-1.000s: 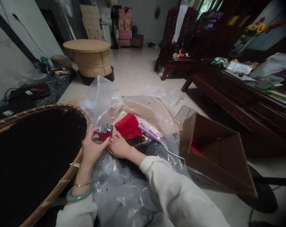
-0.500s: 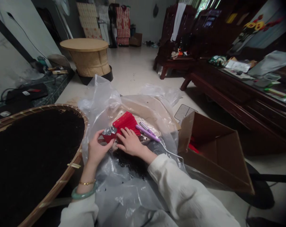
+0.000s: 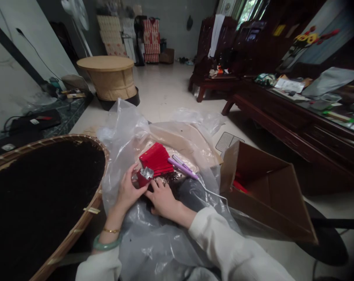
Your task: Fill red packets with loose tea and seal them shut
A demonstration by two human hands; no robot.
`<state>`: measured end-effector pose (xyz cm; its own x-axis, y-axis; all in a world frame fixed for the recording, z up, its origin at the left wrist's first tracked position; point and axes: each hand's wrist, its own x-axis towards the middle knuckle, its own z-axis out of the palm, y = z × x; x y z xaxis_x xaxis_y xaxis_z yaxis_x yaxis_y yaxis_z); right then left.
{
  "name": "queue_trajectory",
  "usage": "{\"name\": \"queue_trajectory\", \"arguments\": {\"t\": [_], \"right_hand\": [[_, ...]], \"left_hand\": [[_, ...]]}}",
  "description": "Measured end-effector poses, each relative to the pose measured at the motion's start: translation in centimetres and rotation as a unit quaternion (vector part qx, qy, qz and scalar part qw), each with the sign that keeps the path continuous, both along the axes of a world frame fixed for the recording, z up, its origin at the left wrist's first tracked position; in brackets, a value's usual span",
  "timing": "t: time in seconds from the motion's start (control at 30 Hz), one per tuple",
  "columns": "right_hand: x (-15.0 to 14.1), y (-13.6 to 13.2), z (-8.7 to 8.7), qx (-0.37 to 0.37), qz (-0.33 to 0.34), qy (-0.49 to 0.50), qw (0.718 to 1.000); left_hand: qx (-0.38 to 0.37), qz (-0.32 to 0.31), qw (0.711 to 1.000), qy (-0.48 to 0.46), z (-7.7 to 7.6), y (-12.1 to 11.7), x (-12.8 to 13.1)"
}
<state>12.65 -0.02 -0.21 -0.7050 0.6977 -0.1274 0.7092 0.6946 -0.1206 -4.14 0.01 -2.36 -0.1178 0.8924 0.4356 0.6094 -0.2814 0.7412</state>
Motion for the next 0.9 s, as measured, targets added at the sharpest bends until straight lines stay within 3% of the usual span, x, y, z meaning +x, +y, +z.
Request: {"name": "queue_trajectory", "arguments": {"t": [0.23,0.33,0.4,0.5,0.6,0.7,0.8,0.9], "right_hand": [[1.3,0.0,0.0,0.014,-0.08,0.001,0.997],[2.5,1.1,0.1,-0.034,-0.11,0.041,0.993],[3.6,2.3,-0.1,-0.087,-0.134,0.122,0.98],[4.9,4.2,-0.5,-0.153,-0.156,0.328,0.919],[5.7,5.6,0.0,-0.244,-0.16,0.515,0.806],[5.9,6.3,2.0,-0.333,-0.173,0.597,0.709],[5.5,6.5,4.7,-0.339,-0.172,0.622,0.685],[4.8,6.7,6.6,-0.313,-0.133,0.63,0.698]], "left_hand": [[0.053,-0.091,0.99,0.093,-0.5,0.2,0.2],[0.053,-0.08,0.988,0.117,-0.1,0.2,0.3],[0.042,-0.07,0.988,0.13,0.4,0.1,0.3],[0.035,-0.072,0.983,0.164,1.7,-0.1,0.0],[-0.007,-0.104,0.976,0.192,3.0,-0.1,-0.4],[-0.063,-0.121,0.977,0.166,3.6,0.2,-0.5],[-0.083,-0.123,0.982,0.118,3.3,0.8,0.2],[-0.078,-0.137,0.985,0.071,2.7,1.3,1.1]]}}
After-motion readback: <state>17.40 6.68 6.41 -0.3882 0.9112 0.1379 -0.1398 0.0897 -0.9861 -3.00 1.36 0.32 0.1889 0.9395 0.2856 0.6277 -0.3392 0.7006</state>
